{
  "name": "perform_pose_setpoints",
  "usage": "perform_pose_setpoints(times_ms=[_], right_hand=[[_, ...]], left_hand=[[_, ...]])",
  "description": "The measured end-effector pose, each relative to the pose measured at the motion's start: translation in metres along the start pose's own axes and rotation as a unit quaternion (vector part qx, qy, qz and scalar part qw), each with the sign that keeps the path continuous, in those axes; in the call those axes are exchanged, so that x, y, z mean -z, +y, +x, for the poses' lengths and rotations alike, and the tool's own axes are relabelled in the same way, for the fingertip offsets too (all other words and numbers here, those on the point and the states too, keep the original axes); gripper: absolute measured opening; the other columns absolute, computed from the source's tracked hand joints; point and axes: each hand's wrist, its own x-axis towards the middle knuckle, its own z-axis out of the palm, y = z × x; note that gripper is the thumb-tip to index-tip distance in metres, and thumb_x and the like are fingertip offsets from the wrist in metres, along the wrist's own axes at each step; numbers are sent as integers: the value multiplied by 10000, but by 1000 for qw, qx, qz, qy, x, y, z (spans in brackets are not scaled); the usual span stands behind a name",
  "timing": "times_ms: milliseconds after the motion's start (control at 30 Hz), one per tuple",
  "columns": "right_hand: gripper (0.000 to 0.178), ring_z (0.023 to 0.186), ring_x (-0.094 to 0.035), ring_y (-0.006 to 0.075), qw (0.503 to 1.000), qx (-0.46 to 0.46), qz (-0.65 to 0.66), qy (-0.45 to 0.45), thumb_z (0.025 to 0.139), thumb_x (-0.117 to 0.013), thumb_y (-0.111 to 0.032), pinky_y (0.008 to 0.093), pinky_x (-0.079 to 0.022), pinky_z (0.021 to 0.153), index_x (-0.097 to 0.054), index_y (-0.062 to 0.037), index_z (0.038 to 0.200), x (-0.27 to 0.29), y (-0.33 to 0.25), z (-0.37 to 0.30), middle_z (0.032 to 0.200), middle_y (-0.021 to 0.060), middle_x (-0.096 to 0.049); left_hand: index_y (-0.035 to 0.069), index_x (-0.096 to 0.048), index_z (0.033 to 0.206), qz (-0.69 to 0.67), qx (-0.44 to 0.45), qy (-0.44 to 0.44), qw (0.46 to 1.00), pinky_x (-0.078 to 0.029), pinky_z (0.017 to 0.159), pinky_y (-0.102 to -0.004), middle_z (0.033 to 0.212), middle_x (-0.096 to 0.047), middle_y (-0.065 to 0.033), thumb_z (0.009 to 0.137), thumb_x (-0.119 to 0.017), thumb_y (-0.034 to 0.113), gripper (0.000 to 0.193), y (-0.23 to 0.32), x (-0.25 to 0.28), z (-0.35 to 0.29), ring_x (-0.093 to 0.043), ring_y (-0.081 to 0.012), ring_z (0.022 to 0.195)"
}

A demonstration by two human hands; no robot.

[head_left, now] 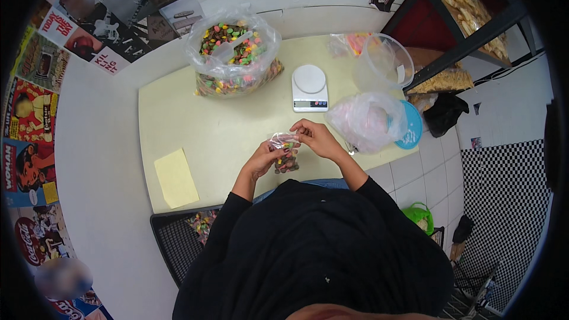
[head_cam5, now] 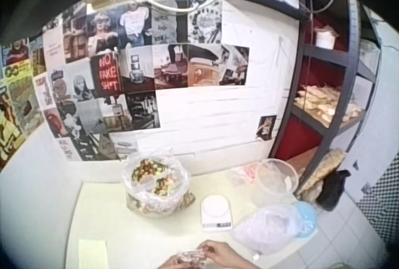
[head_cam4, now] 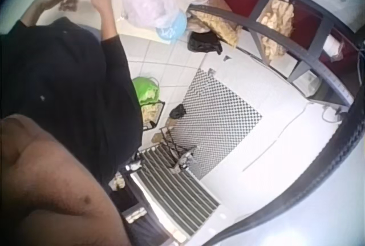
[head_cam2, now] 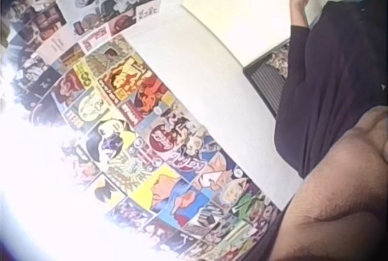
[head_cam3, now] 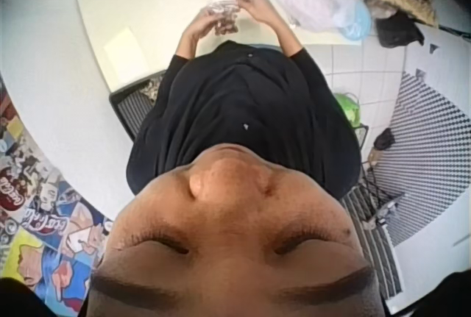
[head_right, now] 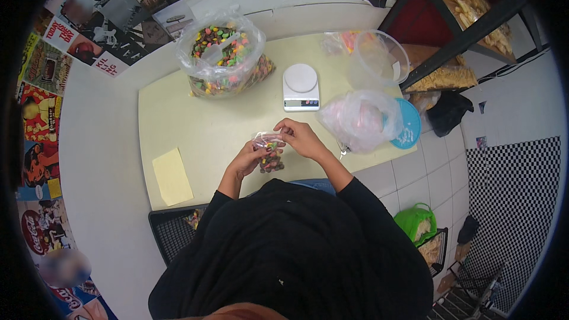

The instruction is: The person scoops colorful candies from a large plastic bag into small clear plastic bags. They then tie the small bags shut by hand and place them into a black wire basket. The process is repeated continuously throughout the clip.

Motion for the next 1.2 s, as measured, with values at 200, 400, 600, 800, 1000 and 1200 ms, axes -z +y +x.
perform_pose_setpoints(times_ms=[200, 400, 600, 800, 1000, 1200], right_hand=[[192, 720, -579, 142, 998, 56, -18, 1, 854, -623, -27, 297, -484, 690, -604, -7, 1045, 2, -19, 6, 788, 57, -595], [202, 749, -572, 128, 999, 41, -26, -6, 851, -655, -25, 275, -473, 708, -623, -17, 1051, 12, -26, 15, 827, 39, -605], [212, 888, -562, 242, 981, 142, -128, 39, 815, -670, -59, 348, -464, 782, -635, -52, 1024, 12, -54, 8, 941, 73, -543], [148, 937, -522, 258, 961, 193, -196, -6, 777, -705, -92, 375, -437, 829, -654, -52, 909, 9, -52, 12, 938, 71, -523], [112, 893, -512, 265, 949, 224, -219, -19, 767, -704, -86, 380, -438, 819, -648, -62, 862, 11, -56, 14, 878, 51, -563], [133, 961, -525, 268, 945, 215, -231, -84, 770, -679, -50, 375, -439, 856, -642, -58, 897, 10, -68, 17, 935, 48, -627]], left_hand=[[17, -495, 1320, 8, 27, -10, 1000, -489, 578, -245, 1078, -656, -142, 873, -664, 125, 490, 6, 3, -2, -626, -146, 781], [24, -498, 1290, 59, 35, -14, 998, -447, 527, -206, 1074, -660, -141, 871, -625, 63, 440, 30, -9, -3, -630, -138, 722], [44, -555, 1200, 143, -19, 32, 989, -482, 600, -214, 1040, -665, -76, 829, -690, 59, 395, 32, -10, -4, -624, -99, 787], [27, -547, 1191, 205, -58, 36, 976, -538, 775, -265, 1063, -649, -73, 793, -688, -15, 424, 19, 1, 3, -645, -131, 930], [46, -570, 1187, 186, -72, 71, 977, -482, 736, -235, 959, -591, 7, 765, -752, 49, 460, 19, -4, 4, -547, -75, 827], [41, -575, 1190, 233, -117, 69, 963, -442, 743, -220, 947, -566, 28, 730, -801, 69, 514, 20, -4, 7, -504, -64, 821]])
